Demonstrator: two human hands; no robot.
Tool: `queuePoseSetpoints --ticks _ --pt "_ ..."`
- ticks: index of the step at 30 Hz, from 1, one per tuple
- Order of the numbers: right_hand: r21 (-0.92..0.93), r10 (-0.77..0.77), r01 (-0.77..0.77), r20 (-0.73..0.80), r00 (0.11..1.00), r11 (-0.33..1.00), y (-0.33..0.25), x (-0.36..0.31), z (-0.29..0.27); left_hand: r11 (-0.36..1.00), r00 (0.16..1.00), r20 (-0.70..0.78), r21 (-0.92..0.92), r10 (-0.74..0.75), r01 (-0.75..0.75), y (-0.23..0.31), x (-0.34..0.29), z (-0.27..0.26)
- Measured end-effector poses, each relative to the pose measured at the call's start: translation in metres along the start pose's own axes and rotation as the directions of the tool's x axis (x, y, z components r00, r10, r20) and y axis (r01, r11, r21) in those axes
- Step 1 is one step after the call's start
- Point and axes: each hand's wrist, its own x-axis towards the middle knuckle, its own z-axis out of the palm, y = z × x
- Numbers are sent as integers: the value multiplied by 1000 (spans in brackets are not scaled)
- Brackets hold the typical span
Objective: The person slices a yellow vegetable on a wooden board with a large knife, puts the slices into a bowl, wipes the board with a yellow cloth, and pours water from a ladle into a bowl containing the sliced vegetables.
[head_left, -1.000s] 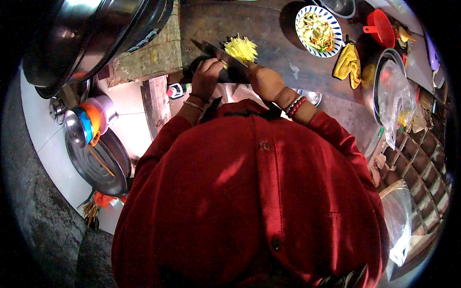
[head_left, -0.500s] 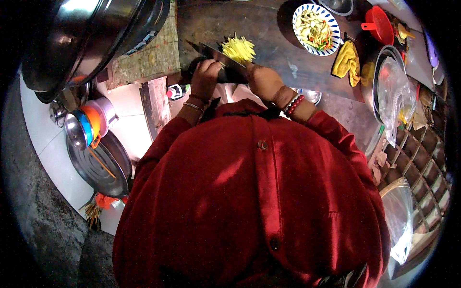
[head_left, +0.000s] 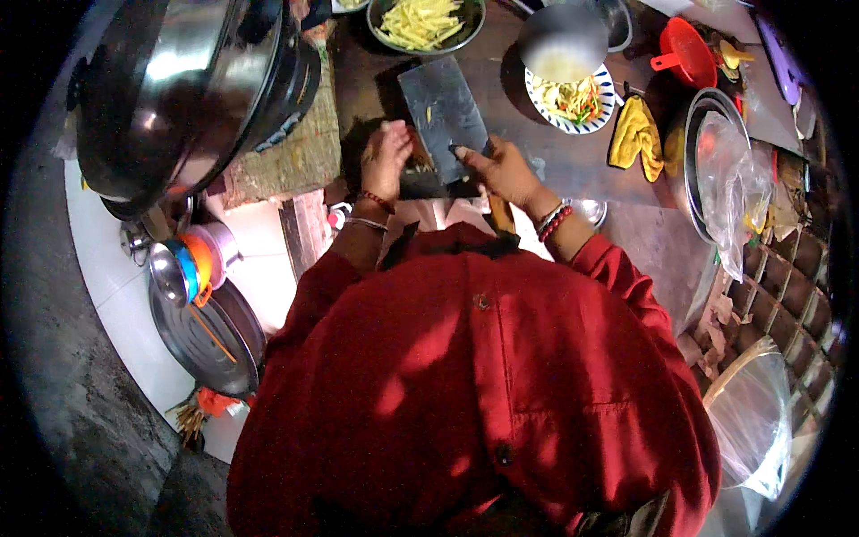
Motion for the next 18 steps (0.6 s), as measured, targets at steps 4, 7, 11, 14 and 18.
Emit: queuePoseSetpoints --ticks 4,7,11,14,18 --pt "222 -6 -5 51 999 975 -13 -7 9 801 868 383 -382 -318 462 40 -15 40" --pt "238 -64 46 70 995 970 -21 -4 16 720 746 633 -418 -207 554 51 -13 44" --pt "252 31 -50 76 997 966 -37 -8 3 698 779 596 -472 -198 538 74 -12 72" --pt "221 -11 -8 83 996 975 -45 -10 -4 652 775 609 -522 -166 550 80 3 70" --pt "181 -10 -8 99 995 983 -50 -7 -14 580 749 647 -558 -142 593 84 27 63"
